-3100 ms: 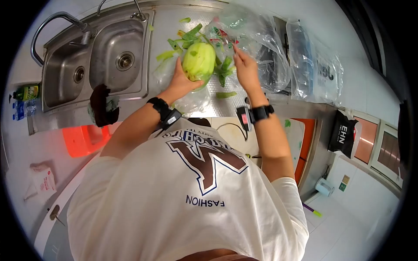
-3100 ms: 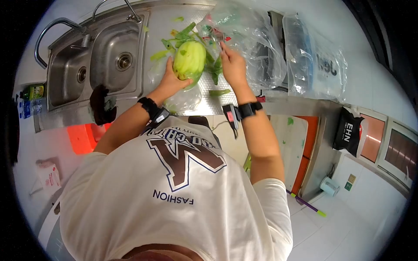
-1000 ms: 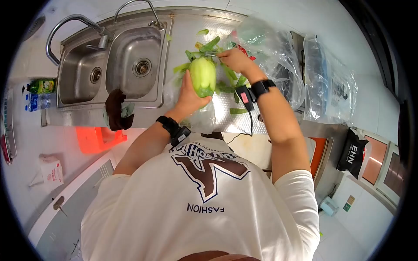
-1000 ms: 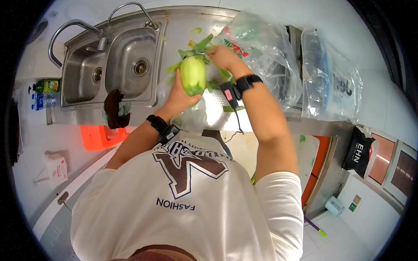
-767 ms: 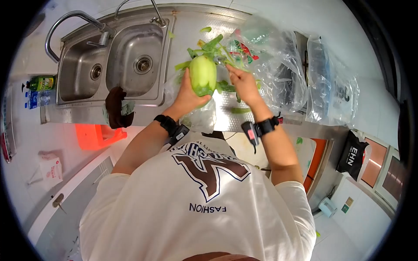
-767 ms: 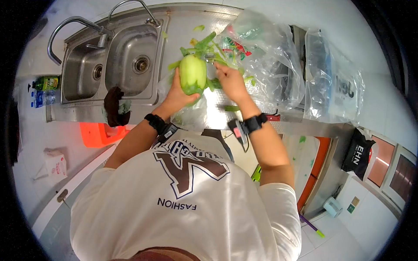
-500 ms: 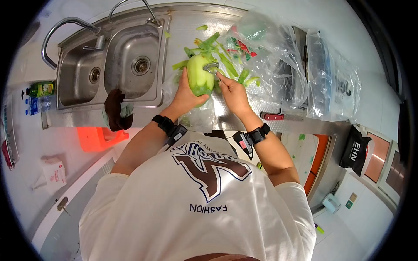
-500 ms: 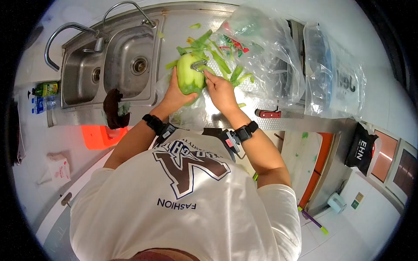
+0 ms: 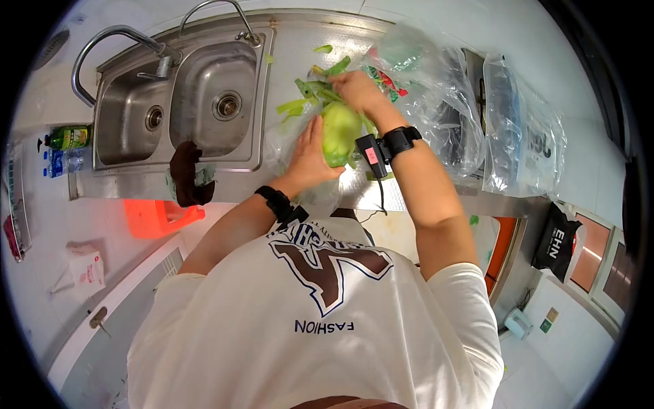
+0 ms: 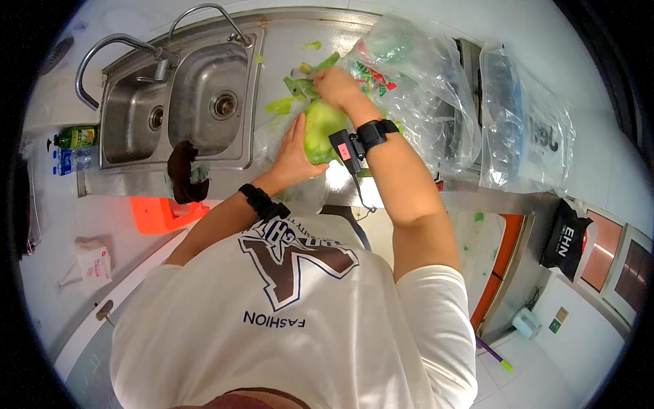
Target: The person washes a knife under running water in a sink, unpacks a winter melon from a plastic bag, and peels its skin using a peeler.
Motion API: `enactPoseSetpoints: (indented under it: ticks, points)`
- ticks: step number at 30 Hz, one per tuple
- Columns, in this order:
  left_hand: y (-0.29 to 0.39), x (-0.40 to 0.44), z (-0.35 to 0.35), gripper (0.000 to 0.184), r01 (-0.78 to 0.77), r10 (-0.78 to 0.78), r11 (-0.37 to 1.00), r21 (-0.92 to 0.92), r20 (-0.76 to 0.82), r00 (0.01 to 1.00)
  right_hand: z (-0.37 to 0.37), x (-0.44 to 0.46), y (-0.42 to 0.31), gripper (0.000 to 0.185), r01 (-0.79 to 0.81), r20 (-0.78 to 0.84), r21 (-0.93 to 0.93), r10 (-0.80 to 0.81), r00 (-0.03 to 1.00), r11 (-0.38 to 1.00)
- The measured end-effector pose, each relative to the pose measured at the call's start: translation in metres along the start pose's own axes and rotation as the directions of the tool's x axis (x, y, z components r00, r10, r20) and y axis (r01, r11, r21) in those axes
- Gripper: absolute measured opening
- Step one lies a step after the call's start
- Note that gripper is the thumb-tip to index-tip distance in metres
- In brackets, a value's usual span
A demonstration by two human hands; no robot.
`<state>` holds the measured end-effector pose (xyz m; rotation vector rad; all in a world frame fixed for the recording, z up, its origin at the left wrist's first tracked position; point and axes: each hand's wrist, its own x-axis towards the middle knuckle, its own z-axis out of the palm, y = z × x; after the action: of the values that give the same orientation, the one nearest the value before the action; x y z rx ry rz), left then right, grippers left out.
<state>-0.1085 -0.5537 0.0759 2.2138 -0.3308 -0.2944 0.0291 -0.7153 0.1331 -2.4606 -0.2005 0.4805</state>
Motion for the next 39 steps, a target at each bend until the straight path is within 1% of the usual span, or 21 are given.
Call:
enactPoseSetpoints:
  ticks: [1, 2, 3, 4, 8, 10, 11, 13, 14, 16, 17, 18, 19, 23, 25, 26, 29, 32, 33, 35, 39]
  points:
    - [-0.002, 0.001, 0.001, 0.121, 0.001, -0.002, 0.999, -0.034, -0.010, 1.000, -0.006, -0.001, 0.000, 0.032, 0.001, 0.004, -0.004, -0.001, 1.000, 1.000]
    - [-0.007, 0.002, 0.000, 0.121, 0.007, -0.008, 0.999, -0.041, -0.012, 1.000, -0.013, -0.004, 0.001, 0.032, -0.041, -0.095, 0.204, 0.062, 0.994, 0.978]
    - [-0.013, 0.003, -0.005, 0.122, 0.016, -0.018, 0.991, -0.135, -0.009, 1.000, -0.017, -0.008, 0.004, 0.032, -0.063, -0.176, 0.409, 0.147, 0.973, 0.910]
    - [-0.017, 0.002, -0.009, 0.122, 0.026, -0.027, 0.974, -0.226, -0.003, 1.000, -0.012, -0.012, 0.016, 0.032, 0.007, -0.186, 0.472, 0.091, 0.978, 0.882]
    - [-0.018, 0.000, -0.015, 0.119, 0.052, -0.054, 0.961, -0.270, 0.003, 0.999, 0.000, -0.069, 0.030, 0.034, -0.004, -0.161, 0.346, 0.064, 0.985, 0.938]
    - [-0.014, 0.003, -0.018, 0.119, 0.058, -0.055, 0.963, -0.264, 0.018, 0.998, 0.011, -0.097, 0.029, 0.038, -0.199, -0.085, 0.448, 0.263, 0.961, 0.872]
    - [-0.012, 0.009, -0.023, 0.119, 0.059, -0.055, 0.963, -0.264, 0.022, 0.998, 0.017, -0.108, 0.028, 0.038, -0.202, -0.085, 0.449, 0.266, 0.960, 0.870]
    - [0.005, 0.025, -0.042, 0.118, 0.210, -0.108, 0.912, -0.352, 0.288, 0.951, 0.033, -0.124, 0.026, 0.041, -0.147, -0.134, 0.389, 0.214, 0.968, 0.909]
    - [0.000, 0.026, -0.035, 0.118, 0.208, -0.103, 0.914, -0.349, 0.297, 0.949, 0.044, -0.127, 0.028, 0.041, -0.140, -0.148, 0.447, 0.227, 0.963, 0.884]
    - [-0.002, 0.026, -0.023, 0.121, 0.344, -0.304, 0.927, -0.147, 0.241, 0.922, 0.046, -0.127, 0.025, 0.040, -0.096, -0.209, 0.415, 0.197, 0.958, 0.905]
    - [-0.001, 0.023, -0.015, 0.121, 0.337, -0.297, 0.931, -0.138, 0.251, 0.921, 0.047, -0.128, 0.022, 0.039, -0.049, -0.263, 0.377, 0.158, 0.952, 0.925]
    - [0.016, 0.017, -0.012, 0.122, 0.326, -0.322, 0.945, -0.030, 0.099, 0.941, 0.034, -0.128, 0.007, 0.038, -0.135, -0.179, 0.408, 0.224, 0.958, 0.903]
    - [0.026, 0.014, -0.011, 0.124, 0.326, -0.322, 0.942, 0.080, -0.059, 0.945, 0.032, -0.129, 0.001, 0.038, -0.139, -0.186, 0.417, 0.234, 0.954, 0.898]
    - [0.024, 0.015, -0.010, 0.126, 0.269, -0.264, 0.960, 0.084, -0.065, 0.962, 0.027, -0.135, -0.005, 0.036, -0.156, -0.182, 0.328, 0.224, 0.957, 0.932]
    - [0.022, 0.015, -0.009, 0.124, 0.268, -0.264, 0.962, 0.055, -0.071, 0.962, 0.035, -0.147, -0.001, 0.037, -0.090, -0.247, 0.296, 0.168, 0.954, 0.951]
    - [0.021, 0.015, -0.009, 0.124, 0.271, -0.267, 0.961, 0.057, -0.072, 0.961, 0.043, -0.151, 0.004, 0.037, -0.026, -0.289, 0.325, 0.125, 0.949, 0.945]
    - [0.017, 0.014, -0.009, 0.123, 0.250, -0.249, 0.968, -0.006, -0.071, 0.966, 0.055, -0.147, 0.012, 0.039, -0.012, -0.321, 0.349, 0.132, 0.938, 0.937]
    - [0.013, 0.018, -0.009, 0.122, 0.168, -0.170, 0.983, -0.076, -0.022, 0.985, 0.042, -0.131, 0.000, 0.037, -0.062, -0.304, 0.263, 0.143, 0.942, 0.963]
    - [0.018, 0.018, -0.009, 0.122, 0.181, -0.182, 0.983, -0.020, -0.044, 0.982, 0.033, -0.127, -0.005, 0.037, -0.059, -0.303, 0.262, 0.140, 0.943, 0.963]
    - [0.021, 0.015, -0.008, 0.122, 0.195, -0.192, 0.980, 0.033, -0.066, 0.979, 0.018, -0.121, -0.011, 0.037, -0.108, -0.179, 0.237, 0.153, 0.972, 0.966]
    - [0.024, 0.012, -0.007, 0.121, 0.192, -0.185, 0.979, 0.068, -0.097, 0.978, 0.010, -0.102, -0.006, 0.036, -0.081, -0.168, 0.175, 0.111, 0.980, 0.981]
